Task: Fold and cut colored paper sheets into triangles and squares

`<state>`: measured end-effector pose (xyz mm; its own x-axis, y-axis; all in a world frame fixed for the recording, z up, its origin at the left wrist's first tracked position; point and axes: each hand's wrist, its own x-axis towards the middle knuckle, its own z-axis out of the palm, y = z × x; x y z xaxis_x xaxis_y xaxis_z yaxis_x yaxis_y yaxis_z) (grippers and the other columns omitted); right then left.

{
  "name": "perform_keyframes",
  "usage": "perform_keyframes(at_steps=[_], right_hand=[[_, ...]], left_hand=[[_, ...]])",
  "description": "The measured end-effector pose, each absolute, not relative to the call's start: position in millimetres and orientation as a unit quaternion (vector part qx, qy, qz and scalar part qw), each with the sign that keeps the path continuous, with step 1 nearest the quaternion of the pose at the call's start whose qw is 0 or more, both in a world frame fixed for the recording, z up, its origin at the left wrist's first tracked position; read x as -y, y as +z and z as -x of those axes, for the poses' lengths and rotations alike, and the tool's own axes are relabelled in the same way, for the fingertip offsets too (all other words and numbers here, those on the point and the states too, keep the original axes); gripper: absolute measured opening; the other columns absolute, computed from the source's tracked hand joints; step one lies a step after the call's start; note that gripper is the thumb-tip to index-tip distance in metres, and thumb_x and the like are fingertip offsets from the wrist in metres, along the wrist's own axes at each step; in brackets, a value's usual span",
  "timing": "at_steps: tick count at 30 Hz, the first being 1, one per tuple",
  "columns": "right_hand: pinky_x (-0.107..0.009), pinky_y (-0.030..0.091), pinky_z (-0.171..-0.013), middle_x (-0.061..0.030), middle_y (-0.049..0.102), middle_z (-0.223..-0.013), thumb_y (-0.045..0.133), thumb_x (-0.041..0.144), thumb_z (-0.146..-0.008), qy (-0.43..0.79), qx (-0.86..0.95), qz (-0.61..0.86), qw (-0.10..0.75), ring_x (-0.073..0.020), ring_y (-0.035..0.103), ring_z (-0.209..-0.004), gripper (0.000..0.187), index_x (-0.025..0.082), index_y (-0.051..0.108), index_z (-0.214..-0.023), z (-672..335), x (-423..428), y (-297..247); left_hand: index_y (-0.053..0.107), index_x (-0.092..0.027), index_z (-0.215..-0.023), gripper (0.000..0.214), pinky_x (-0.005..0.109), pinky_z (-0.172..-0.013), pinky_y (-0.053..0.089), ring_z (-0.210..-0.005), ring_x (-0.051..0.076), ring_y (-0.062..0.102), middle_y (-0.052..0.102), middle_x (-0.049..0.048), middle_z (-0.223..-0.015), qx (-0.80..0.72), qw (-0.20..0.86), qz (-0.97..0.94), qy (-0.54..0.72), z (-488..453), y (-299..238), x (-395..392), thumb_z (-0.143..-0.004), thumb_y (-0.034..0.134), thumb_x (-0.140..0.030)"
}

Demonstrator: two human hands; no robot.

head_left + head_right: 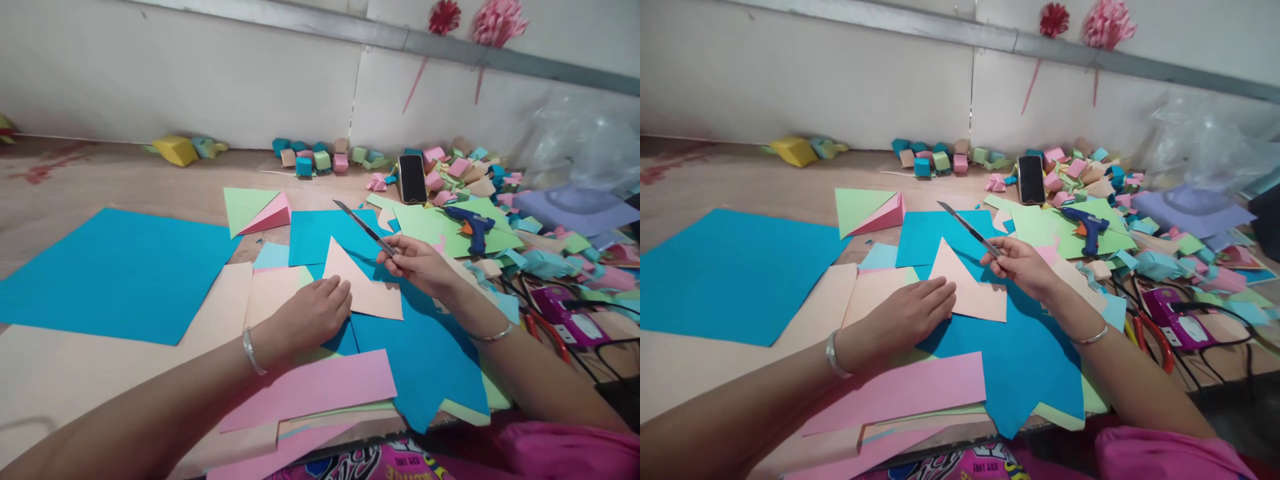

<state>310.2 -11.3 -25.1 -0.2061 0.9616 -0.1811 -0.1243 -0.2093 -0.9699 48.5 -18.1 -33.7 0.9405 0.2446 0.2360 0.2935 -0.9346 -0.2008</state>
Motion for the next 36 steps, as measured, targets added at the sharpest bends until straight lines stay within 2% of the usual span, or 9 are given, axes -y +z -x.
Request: perform_keyframes(at_steps=[3, 8, 12, 15, 20, 26, 30, 32, 36], right_hand=[[-0.027, 0.043, -0.061, -0.0035, 0.068, -0.092, 0.066, 0.028, -0.081, 0.643, 0.44, 0.45, 0.437, -0.0106, 0.051, -0.063, 0.032, 0.02, 0.057, -0.11, -312, 11, -26], [-0.025, 0.037, -0.053, -0.0007, 0.064, -0.079, 0.066, 0.034, -0.082, 0.662, 0.375, 0.423, 0.492, -0.01, 0.046, -0.056, 0.021, 0.02, 0.058, -0.096, -317, 6, -26], [-0.024, 0.027, -0.045, 0.0069, 0.04, -0.057, 0.06, 0.031, -0.083, 0.68, 0.342, 0.399, 0.511, -0.0092, 0.028, -0.046, 0.014, 0.021, 0.058, -0.091, -325, 1, -27], [-0.024, 0.016, -0.043, 0.0093, 0.021, -0.051, 0.055, 0.03, -0.086, 0.68, 0.333, 0.394, 0.521, -0.0109, 0.011, -0.044, 0.009, 0.022, 0.057, -0.089, -327, 2, -27], [-0.025, 0.014, -0.044, 0.009, 0.013, -0.052, 0.051, 0.033, -0.09, 0.673, 0.326, 0.394, 0.534, -0.0126, 0.004, -0.046, 0.011, 0.024, 0.056, -0.088, -322, 6, -28], [-0.025, 0.015, -0.044, 0.0092, 0.018, -0.05, 0.053, 0.034, -0.089, 0.679, 0.324, 0.403, 0.521, -0.0112, 0.011, -0.044, 0.01, 0.024, 0.055, -0.091, -319, 4, -32], [-0.025, 0.027, -0.049, 0.005, 0.045, -0.06, 0.065, 0.039, -0.082, 0.651, 0.364, 0.447, 0.495, -0.0098, 0.035, -0.049, 0.02, 0.023, 0.055, -0.086, -320, 1, -32], [-0.025, 0.029, -0.051, 0.001, 0.055, -0.069, 0.069, 0.038, -0.079, 0.617, 0.396, 0.499, 0.462, -0.0099, 0.043, -0.055, 0.022, 0.02, 0.055, -0.08, -322, 1, -31], [-0.023, 0.025, -0.048, 0.0007, 0.055, -0.07, 0.069, 0.034, -0.08, 0.609, 0.399, 0.536, 0.427, -0.008, 0.041, -0.055, 0.019, 0.018, 0.059, -0.079, -324, 3, -26]], left_hand=[[0.064, -0.007, -0.104, 0.021, 0.041, -0.089, 0.056, -0.102, 0.024, 0.066, 0.07, 0.0163, -0.109, 0.124, 0.183, 0.961, -0.165, -48, -29, 18, -0.095, 0.045, -0.007], [0.065, -0.007, -0.1, 0.017, 0.039, -0.084, 0.059, -0.097, 0.025, 0.069, 0.072, 0.0148, -0.102, 0.16, 0.302, 0.915, -0.214, -43, 15, -10, -0.095, 0.05, -0.013], [0.065, -0.009, -0.102, 0.017, 0.041, -0.086, 0.058, -0.105, 0.028, 0.067, 0.071, 0.0148, -0.109, 0.197, 0.361, 0.879, -0.24, -33, 48, -41, -0.095, 0.05, -0.014], [0.065, -0.011, -0.105, 0.02, 0.044, -0.089, 0.056, -0.11, 0.028, 0.064, 0.069, 0.0146, -0.113, 0.208, 0.334, 0.888, -0.238, -28, 39, -47, -0.096, 0.047, -0.013], [0.066, -0.006, -0.097, 0.017, 0.037, -0.07, 0.058, -0.086, 0.024, 0.069, 0.071, 0.0161, -0.098, 0.159, 0.249, 0.947, -0.127, -30, -7, -29, -0.092, 0.049, -0.005], [0.064, -0.005, -0.109, 0.029, 0.042, -0.078, 0.058, -0.1, 0.028, 0.065, 0.068, 0.0196, -0.113, 0.174, 0.166, 0.964, -0.114, -24, -21, -21, -0.088, 0.044, 0.001], [0.064, -0.004, -0.111, 0.034, 0.045, -0.081, 0.058, -0.104, 0.031, 0.064, 0.067, 0.0208, -0.115, 0.17, 0.112, 0.969, -0.138, -20, -20, -20, -0.084, 0.044, 0.001], [0.064, -0.004, -0.11, 0.033, 0.046, -0.081, 0.058, -0.104, 0.031, 0.064, 0.067, 0.0212, -0.115, 0.164, 0.086, 0.973, -0.139, -19, -21, -19, -0.083, 0.046, 0.0], [0.064, -0.005, -0.11, 0.03, 0.047, -0.079, 0.059, -0.104, 0.032, 0.063, 0.066, 0.0202, -0.114, 0.156, 0.032, 0.979, -0.124, -18, -26, -22, -0.084, 0.049, -0.005]])
